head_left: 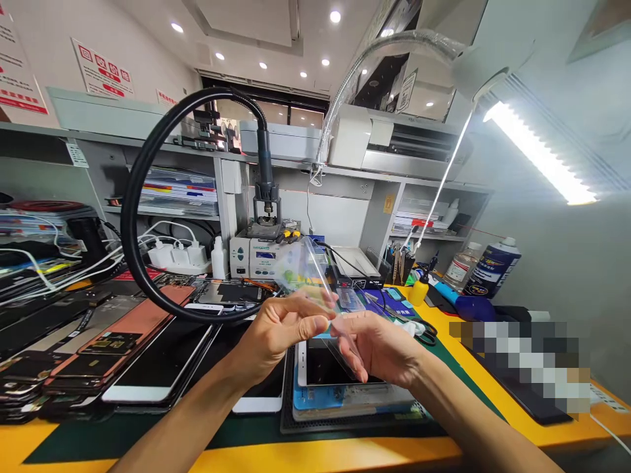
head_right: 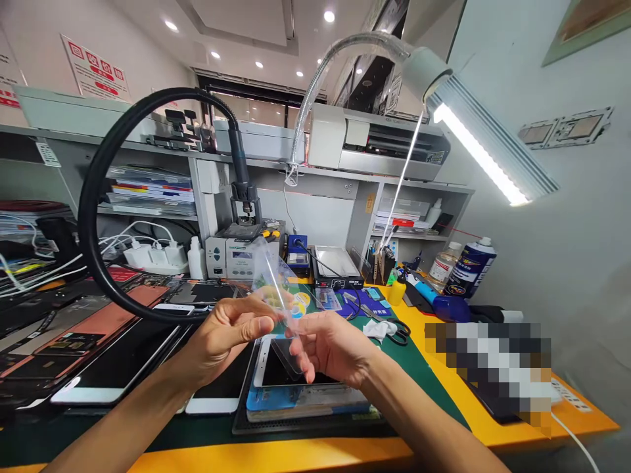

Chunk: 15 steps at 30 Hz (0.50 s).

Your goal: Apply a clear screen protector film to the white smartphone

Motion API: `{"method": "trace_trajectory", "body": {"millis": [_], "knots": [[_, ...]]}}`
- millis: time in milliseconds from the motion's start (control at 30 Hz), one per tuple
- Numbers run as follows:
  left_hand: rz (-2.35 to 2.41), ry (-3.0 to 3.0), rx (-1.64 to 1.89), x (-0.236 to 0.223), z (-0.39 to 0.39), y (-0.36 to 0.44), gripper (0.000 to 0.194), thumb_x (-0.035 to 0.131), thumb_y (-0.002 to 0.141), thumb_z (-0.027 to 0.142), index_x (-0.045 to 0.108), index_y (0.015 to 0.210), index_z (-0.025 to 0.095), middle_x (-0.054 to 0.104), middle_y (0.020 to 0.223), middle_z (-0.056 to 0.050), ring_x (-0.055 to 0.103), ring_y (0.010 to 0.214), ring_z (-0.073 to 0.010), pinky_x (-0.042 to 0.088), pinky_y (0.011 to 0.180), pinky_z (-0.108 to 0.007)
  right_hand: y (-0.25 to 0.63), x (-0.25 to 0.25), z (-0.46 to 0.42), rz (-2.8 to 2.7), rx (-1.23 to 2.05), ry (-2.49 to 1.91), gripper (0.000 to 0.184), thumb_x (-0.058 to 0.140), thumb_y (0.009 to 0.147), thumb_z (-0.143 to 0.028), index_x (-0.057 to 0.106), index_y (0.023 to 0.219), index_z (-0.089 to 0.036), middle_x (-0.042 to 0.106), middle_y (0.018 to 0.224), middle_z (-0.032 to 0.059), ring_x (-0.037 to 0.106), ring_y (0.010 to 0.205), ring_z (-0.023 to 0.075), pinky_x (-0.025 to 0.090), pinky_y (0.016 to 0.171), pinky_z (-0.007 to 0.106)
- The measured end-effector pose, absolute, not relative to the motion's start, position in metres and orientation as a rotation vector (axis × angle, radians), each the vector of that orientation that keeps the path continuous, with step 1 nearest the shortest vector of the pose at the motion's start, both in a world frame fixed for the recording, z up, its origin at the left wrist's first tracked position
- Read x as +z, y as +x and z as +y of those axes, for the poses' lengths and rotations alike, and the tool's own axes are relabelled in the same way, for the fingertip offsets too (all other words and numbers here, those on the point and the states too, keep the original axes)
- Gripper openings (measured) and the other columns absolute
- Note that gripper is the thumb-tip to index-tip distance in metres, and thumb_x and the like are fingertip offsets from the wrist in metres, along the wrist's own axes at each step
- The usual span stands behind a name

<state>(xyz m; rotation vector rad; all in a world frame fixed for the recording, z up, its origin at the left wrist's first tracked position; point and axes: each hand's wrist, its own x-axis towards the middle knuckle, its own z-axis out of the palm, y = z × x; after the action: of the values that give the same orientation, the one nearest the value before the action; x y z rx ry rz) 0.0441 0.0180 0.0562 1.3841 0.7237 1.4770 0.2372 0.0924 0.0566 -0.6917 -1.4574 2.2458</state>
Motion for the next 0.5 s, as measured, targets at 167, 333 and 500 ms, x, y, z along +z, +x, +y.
{"method": "trace_trajectory", "body": {"millis": [167,333,500], "knots": [[0.790,1.365,1.453,0.055,0.019,0.042,0.019,0.084,0.080,0.040,0.084,0.082,0.021,0.076,0.096,-0.008,0.067,0.100,-0.0255,0.049,0.095,-0.038,0.237,0.052,0.091,-1.443,2.305,-0.705,0.024,0.073,0.082,-0.036,0.068,0.080,-0.013,0.066,0.057,0.0004,0.058,0.041,0.0111,0.045,0.038,0.020],[0.788,1.312,1.468,0.055,0.021,0.042,0.019,0.082,0.082,0.038,0.083,0.086,0.019,0.077,0.094,-0.007,0.068,0.097,-0.0234,0.050,0.097,-0.037,0.239,0.057,0.093,-1.521,1.942,-0.714,0.033,0.079,0.081,-0.045,0.074,0.091,-0.013,0.074,0.084,0.0071,0.068,0.067,0.0161,0.056,0.055,0.027],[0.963,1.263,1.546,0.059,0.025,0.039,0.027,0.082,0.080,0.043,0.083,0.091,0.019,0.078,0.099,-0.009,0.067,0.088,-0.0216,0.053,0.087,-0.036,0.248,0.070,0.101,-1.427,1.605,-0.648,0.046,0.078,0.079,-0.059,0.079,0.089,-0.014,0.076,0.092,0.0113,0.069,0.082,0.0211,0.057,0.065,0.031]]}}
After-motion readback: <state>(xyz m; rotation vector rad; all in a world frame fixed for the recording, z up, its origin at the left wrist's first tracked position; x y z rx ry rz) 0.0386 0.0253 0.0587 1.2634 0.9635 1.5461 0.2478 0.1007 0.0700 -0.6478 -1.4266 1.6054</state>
